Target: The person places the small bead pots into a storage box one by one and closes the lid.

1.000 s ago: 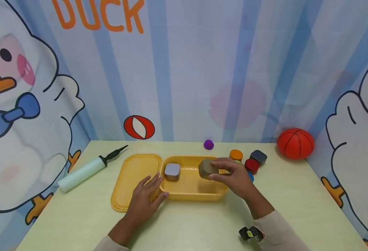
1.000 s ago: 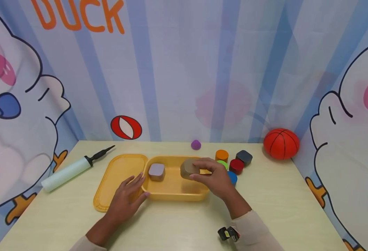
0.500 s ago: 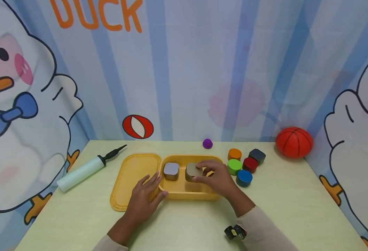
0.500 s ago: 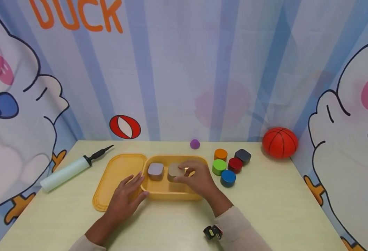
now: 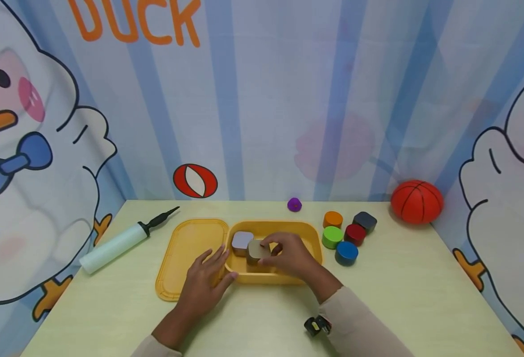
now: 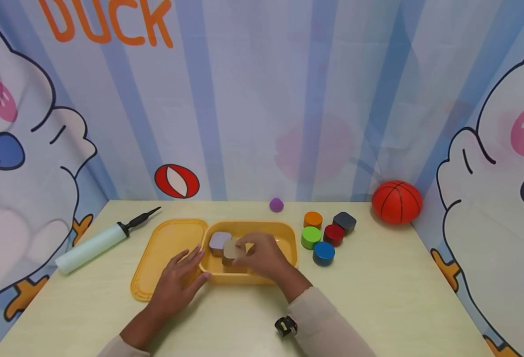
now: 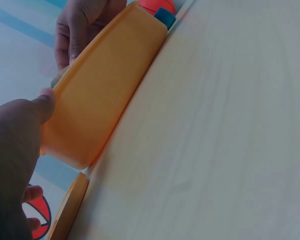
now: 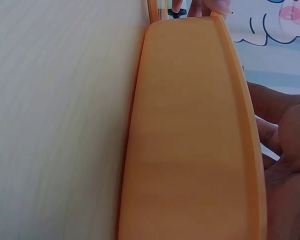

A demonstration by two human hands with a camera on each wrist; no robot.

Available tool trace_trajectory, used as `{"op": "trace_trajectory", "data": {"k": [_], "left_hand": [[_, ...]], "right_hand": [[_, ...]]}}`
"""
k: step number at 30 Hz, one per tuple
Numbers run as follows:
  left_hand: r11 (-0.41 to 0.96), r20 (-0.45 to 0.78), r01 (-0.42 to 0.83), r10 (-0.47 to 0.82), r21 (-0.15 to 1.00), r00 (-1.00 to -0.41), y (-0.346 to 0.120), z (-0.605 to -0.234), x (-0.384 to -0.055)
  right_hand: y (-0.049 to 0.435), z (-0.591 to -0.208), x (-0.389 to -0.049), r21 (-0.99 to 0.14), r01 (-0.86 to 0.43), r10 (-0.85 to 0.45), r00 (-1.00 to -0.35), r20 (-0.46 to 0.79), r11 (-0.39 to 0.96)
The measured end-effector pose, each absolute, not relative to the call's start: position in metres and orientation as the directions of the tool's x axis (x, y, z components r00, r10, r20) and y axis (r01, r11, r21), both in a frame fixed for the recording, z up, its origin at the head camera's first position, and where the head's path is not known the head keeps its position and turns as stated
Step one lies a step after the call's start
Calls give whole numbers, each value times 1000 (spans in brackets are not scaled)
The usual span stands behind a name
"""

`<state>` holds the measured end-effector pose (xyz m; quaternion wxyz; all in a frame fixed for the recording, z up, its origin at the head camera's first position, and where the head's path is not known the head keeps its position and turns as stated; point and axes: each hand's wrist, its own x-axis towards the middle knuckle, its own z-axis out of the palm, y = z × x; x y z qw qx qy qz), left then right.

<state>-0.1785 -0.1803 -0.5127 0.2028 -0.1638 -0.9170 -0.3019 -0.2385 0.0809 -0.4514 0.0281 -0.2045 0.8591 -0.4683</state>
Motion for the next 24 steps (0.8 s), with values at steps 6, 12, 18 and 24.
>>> {"op": "trace_trajectory", "data": {"k": [6, 12, 18, 24], "left_hand": [[768, 460, 418, 183, 485, -869, -179, -511, -178], [764, 465, 425, 187, 485, -866, -179, -510, -177], [764, 472, 430, 187, 482, -862, -179, -511, -177], [768, 469, 425, 186, 479, -863, -179, -511, -177]], "right_hand": [[73, -453, -241, -820, -309, -424, -901, 91, 482], [67, -455, -244, -806, -292, -418, -906, 62, 515], [63, -457, -246, -774, -313, -429, -901, 59, 550], [58, -456, -246, -743, -316, -417, -907, 55, 590]]}}
